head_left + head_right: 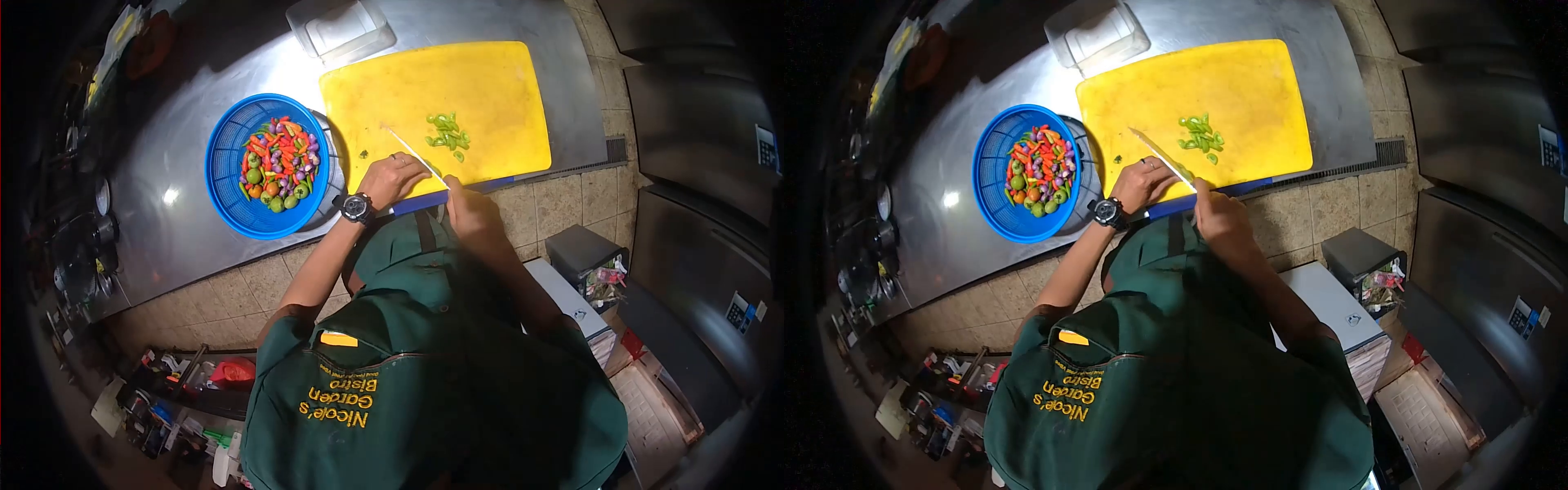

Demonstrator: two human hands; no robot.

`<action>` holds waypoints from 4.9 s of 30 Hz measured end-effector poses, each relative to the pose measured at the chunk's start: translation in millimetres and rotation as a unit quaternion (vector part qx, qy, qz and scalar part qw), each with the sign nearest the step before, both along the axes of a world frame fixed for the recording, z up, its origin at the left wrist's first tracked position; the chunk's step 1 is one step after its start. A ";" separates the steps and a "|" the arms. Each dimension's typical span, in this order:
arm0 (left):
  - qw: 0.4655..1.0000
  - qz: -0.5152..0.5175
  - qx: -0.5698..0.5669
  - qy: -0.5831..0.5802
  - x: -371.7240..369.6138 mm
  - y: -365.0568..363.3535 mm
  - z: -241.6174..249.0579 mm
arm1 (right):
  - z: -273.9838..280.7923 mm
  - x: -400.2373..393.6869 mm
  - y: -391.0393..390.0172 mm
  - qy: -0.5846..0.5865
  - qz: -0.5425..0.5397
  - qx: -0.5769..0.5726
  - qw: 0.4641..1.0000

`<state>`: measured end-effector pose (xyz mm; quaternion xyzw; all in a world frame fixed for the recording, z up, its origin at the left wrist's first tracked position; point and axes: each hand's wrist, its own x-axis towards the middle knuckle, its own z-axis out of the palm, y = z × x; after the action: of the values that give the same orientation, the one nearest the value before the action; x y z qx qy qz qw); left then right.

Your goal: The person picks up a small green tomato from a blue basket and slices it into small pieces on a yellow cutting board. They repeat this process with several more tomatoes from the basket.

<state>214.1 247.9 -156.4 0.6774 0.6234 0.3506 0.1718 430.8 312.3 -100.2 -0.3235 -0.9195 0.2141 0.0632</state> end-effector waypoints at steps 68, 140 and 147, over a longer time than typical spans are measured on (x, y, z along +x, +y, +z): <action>0.986 0.128 -0.105 -0.031 14.7 -13.2 -0.7 | -33.8 42.1 0.1 0.015 -0.149 -0.094 0.984; 0.944 0.237 -0.097 -0.209 50.9 12.1 1.0 | -12.0 36.1 35.9 0.019 -0.100 -0.192 0.976; 0.960 0.241 -0.020 -0.145 49.1 15.7 -7.3 | -12.0 31.8 34.1 0.031 -0.082 -0.171 0.981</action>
<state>263.3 263.6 -163.6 0.4460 0.7432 0.4636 0.1839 462.5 346.4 -112.3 -0.3970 -0.8373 0.3722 0.0531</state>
